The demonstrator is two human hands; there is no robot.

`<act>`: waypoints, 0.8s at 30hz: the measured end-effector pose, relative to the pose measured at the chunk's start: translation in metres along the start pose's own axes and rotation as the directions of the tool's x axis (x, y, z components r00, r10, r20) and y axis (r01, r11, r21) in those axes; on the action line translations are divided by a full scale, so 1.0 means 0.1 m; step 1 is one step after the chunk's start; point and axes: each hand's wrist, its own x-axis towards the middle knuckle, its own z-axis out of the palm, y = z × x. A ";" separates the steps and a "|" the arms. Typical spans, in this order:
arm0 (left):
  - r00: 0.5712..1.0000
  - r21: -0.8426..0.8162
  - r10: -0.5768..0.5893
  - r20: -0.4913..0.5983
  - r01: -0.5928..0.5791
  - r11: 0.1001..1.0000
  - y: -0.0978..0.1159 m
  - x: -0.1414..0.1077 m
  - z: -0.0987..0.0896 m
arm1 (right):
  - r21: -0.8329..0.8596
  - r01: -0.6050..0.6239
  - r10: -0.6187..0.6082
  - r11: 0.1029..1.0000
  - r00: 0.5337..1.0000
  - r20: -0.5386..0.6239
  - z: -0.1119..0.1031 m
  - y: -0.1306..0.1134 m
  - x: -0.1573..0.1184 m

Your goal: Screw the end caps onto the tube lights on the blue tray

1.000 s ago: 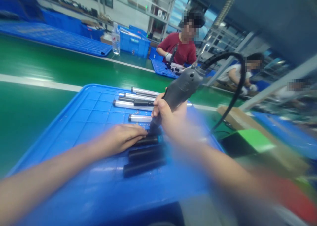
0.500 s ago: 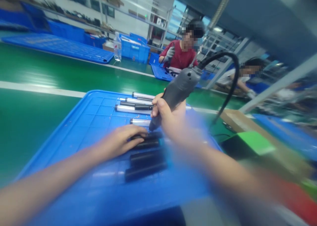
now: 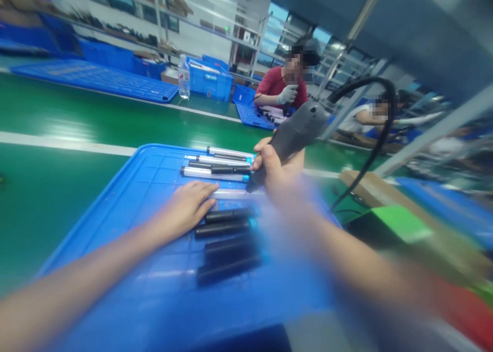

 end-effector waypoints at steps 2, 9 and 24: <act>0.999 0.000 -0.032 0.040 0.032 0.999 -0.01 0.02 0.00 | -0.101 -0.022 0.018 0.995 0.999 -0.042 -0.14 -0.01 0.04; 0.990 -0.016 0.030 0.137 -0.028 0.999 -0.09 -0.03 -0.20 | -0.300 -0.060 0.038 0.952 0.996 -0.078 -0.36 -0.10 0.01; 0.990 0.234 0.003 0.142 -0.036 0.972 -0.31 -0.11 -0.60 | -0.267 -0.054 0.026 0.962 0.994 -0.108 -0.30 -0.06 0.02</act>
